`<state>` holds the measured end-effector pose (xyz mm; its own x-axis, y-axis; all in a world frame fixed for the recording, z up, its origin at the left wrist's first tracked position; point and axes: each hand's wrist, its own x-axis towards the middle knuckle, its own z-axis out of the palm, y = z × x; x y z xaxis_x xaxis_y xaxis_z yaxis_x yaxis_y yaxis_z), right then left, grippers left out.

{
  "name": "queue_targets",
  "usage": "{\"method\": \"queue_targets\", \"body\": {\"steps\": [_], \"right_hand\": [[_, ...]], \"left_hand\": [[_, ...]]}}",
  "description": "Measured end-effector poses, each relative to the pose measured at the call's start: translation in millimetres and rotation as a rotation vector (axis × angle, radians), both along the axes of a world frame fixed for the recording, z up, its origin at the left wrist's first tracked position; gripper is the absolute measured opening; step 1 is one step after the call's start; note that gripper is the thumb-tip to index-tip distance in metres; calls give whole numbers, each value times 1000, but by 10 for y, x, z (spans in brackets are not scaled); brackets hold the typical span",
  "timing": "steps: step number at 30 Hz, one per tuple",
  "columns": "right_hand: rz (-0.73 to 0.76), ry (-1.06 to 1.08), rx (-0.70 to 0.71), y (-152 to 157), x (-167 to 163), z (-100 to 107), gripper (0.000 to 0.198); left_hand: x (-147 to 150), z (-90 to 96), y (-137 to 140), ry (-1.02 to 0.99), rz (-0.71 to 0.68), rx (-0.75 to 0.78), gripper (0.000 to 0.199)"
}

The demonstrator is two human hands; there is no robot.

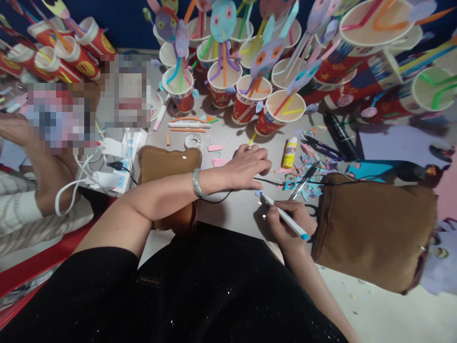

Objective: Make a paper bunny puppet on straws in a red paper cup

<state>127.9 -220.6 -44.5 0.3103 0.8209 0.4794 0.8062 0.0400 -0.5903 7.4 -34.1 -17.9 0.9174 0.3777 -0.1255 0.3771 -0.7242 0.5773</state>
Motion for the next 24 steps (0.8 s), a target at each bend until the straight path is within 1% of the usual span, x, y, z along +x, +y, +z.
{"method": "queue_targets", "body": {"steps": [6, 11, 21, 24], "right_hand": [[30, 11, 21, 14, -8, 14, 7], [8, -9, -6, 15, -3, 10, 6], [13, 11, 46, 36, -12, 23, 9], [10, 19, 40, 33, -17, 32, 10]], "left_hand": [[-5, 3, -10, 3, 0, 11, 18], [-4, -5, -13, 7, 3, 12, 18], [-9, 5, -18, 7, 4, 17, 19], [-8, 9, -21, 13, 5, 20, 19]]}}
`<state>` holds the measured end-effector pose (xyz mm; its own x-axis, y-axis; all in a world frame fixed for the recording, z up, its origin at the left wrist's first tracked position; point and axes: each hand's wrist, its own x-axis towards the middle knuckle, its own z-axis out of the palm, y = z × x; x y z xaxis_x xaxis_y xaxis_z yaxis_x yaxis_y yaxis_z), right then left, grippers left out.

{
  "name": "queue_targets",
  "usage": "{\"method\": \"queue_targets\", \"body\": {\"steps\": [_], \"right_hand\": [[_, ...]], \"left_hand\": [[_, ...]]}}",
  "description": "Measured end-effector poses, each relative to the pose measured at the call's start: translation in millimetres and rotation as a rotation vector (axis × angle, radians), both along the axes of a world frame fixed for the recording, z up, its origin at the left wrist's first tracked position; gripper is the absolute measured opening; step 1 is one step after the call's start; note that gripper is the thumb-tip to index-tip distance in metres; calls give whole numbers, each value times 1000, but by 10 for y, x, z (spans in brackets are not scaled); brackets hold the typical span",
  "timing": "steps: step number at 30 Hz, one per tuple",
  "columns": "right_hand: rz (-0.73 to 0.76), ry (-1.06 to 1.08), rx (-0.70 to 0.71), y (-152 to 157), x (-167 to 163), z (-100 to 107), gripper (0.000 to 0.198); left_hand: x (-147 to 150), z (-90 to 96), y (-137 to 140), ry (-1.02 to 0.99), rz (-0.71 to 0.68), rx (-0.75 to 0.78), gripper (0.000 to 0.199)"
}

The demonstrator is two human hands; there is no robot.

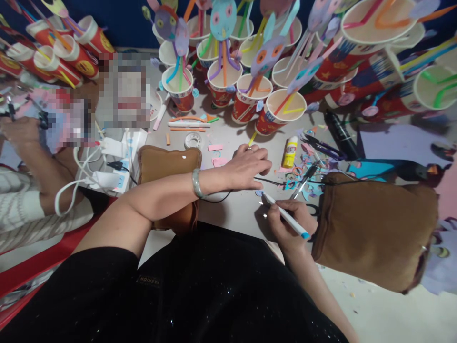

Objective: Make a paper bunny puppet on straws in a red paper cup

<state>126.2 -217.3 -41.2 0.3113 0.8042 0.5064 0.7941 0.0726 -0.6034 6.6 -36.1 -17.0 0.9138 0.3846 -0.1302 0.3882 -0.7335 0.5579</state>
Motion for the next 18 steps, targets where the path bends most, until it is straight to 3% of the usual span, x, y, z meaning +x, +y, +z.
{"method": "queue_targets", "body": {"steps": [18], "right_hand": [[10, -29, -24, -34, 18, -26, 9]], "left_hand": [[-7, -4, -2, 5, -17, 14, 19]]}}
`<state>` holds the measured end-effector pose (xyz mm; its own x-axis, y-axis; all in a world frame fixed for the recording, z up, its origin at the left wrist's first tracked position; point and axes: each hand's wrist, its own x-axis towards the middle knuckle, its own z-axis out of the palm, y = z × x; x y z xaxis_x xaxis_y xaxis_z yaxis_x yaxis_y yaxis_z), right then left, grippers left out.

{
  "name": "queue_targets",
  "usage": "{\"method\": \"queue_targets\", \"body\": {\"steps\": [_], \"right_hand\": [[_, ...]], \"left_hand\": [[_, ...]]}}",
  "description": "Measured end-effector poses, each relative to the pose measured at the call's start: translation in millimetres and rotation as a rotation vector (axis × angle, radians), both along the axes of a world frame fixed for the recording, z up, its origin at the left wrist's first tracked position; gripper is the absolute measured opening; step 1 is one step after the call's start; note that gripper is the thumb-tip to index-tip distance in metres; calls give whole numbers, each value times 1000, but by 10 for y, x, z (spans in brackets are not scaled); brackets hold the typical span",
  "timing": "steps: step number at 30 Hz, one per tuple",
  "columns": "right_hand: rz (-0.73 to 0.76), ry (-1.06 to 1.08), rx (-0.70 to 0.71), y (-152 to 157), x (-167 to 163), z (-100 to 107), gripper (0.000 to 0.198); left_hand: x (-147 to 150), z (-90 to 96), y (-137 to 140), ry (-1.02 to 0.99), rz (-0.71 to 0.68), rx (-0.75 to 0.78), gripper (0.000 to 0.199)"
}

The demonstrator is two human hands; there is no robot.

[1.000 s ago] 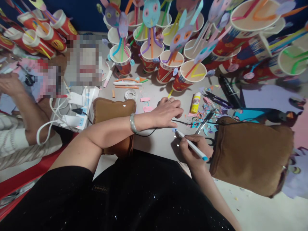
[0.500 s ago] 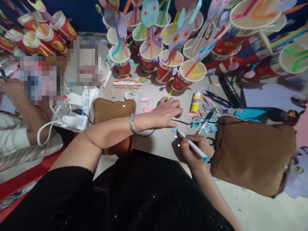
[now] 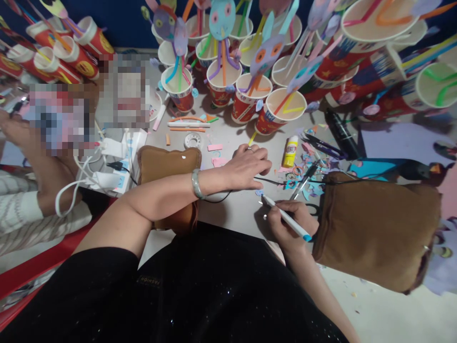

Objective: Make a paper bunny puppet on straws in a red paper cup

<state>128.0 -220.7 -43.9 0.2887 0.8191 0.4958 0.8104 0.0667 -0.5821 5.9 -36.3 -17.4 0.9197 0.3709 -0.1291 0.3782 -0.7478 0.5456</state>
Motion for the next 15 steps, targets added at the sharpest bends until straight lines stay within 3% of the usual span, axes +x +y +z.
{"method": "queue_targets", "body": {"steps": [15], "right_hand": [[90, 49, -24, -1, -22, 35, 10]], "left_hand": [[1, 4, -3, -2, 8, 4, 18]]}}
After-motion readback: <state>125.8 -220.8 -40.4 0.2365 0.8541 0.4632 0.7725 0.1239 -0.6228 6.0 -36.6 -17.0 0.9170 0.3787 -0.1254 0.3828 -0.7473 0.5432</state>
